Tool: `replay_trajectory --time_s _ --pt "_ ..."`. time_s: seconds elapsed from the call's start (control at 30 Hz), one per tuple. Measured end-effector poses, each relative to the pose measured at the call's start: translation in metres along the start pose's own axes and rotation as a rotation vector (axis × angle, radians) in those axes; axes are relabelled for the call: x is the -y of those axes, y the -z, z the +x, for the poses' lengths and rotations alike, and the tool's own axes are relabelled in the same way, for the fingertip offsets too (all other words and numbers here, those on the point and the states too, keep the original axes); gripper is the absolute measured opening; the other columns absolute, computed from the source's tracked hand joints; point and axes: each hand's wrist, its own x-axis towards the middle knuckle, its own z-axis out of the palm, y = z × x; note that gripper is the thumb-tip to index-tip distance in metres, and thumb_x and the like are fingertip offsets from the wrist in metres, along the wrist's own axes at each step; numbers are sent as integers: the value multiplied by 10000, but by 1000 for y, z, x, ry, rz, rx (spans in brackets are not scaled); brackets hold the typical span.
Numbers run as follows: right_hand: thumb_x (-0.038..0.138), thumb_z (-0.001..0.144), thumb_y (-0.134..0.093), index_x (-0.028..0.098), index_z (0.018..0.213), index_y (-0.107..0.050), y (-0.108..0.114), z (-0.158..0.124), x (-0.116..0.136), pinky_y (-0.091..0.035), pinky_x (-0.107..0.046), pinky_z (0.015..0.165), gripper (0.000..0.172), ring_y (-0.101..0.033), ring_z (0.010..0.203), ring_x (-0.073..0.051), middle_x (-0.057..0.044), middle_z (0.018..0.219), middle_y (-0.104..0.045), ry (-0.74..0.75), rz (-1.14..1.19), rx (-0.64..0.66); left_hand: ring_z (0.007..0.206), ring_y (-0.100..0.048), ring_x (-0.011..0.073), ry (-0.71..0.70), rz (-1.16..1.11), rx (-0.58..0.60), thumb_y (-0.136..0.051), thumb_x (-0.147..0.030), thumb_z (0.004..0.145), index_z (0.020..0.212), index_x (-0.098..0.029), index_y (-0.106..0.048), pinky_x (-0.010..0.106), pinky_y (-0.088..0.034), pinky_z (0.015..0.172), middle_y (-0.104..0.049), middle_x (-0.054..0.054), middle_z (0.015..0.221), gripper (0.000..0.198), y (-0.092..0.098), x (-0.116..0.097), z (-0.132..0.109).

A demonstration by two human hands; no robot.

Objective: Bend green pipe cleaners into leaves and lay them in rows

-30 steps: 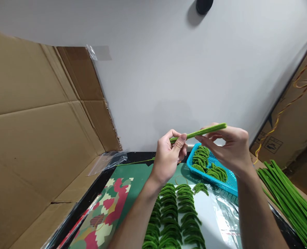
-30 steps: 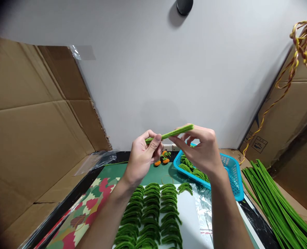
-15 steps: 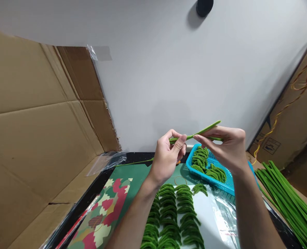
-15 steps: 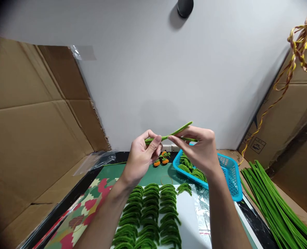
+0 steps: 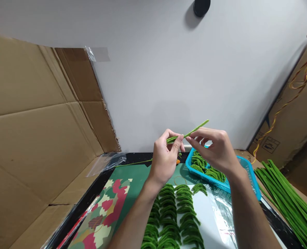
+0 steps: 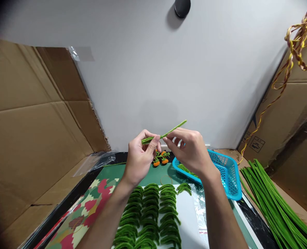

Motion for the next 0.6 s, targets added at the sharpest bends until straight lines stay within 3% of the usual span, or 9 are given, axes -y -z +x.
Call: replay_trajectory --time_s 0.6 --pt "140 927 -649 210 854 -752 -3 -2 1 -452 -269 598 144 -624 655 -116 15 776 -697 -4 -61 91 618 -549 93 -37 109 42 -629 -461 1030 905 -195 -566 219 -432 589 -583 -29 731 301 1 0 -1"
